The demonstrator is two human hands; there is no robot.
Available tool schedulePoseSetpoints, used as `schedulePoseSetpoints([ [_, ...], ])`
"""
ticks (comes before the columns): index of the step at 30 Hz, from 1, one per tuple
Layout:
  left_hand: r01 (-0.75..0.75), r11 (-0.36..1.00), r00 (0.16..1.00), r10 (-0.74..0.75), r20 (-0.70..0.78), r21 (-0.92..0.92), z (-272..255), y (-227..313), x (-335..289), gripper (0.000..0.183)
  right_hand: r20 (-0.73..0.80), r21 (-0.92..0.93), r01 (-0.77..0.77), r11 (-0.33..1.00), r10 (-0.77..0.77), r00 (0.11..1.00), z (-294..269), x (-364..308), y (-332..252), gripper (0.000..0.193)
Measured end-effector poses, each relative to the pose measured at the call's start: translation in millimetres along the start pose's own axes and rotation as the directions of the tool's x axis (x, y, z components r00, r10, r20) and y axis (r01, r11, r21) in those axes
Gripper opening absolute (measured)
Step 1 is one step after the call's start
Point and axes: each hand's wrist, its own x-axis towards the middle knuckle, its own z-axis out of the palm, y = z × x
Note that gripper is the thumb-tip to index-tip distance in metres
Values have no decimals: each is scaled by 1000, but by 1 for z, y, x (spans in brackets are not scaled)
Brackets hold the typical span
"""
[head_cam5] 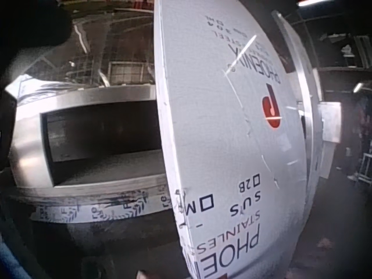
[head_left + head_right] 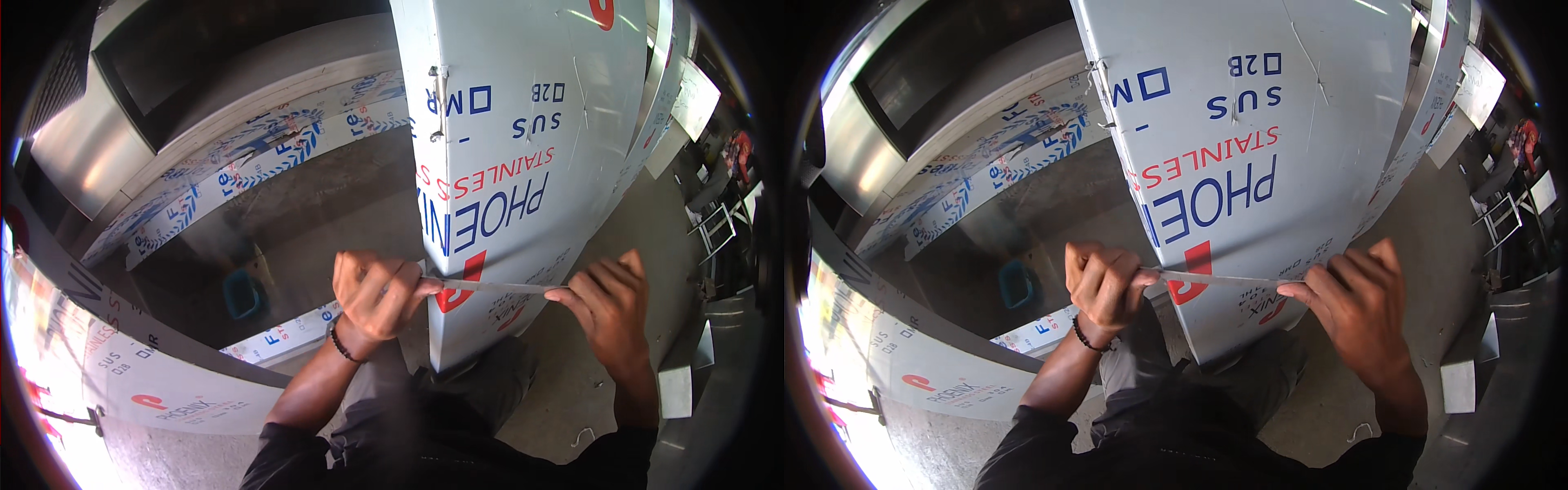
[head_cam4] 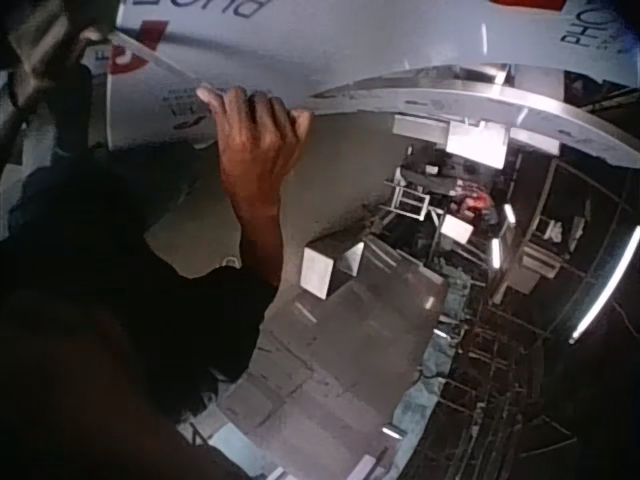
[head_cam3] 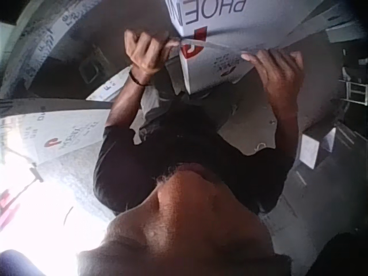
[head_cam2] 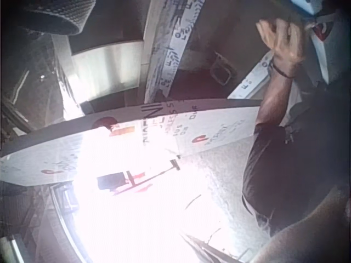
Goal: The person uses a thin metal tool to lift and peel back strips of protective plastic film from the edges and surfaces of several large stainless steel panels.
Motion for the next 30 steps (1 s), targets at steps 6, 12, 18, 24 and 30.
schedulePoseSetpoints([
  [6,-92,993,986,102,-134,80,-1,-22,53,37,-68,-123,17,992,-26,997,-30,38,-2,37],
  [12,-65,998,996,66,-52,14,6,-10,7,38,-18,-49,45,998,-46,999,-2,7,3,39],
  [18,-33,999,999,33,1,-39,12,-1,-29,38,34,0,43,999,-43,998,11,-16,1,40],
  [24,-134,984,990,139,38,-119,1,-26,23,40,-90,-115,112,987,-122,988,-20,26,8,36],
  [30,-107,993,986,98,-133,-59,-9,-35,112,32,-203,-193,111,975,-150,967,-56,78,19,31],
])
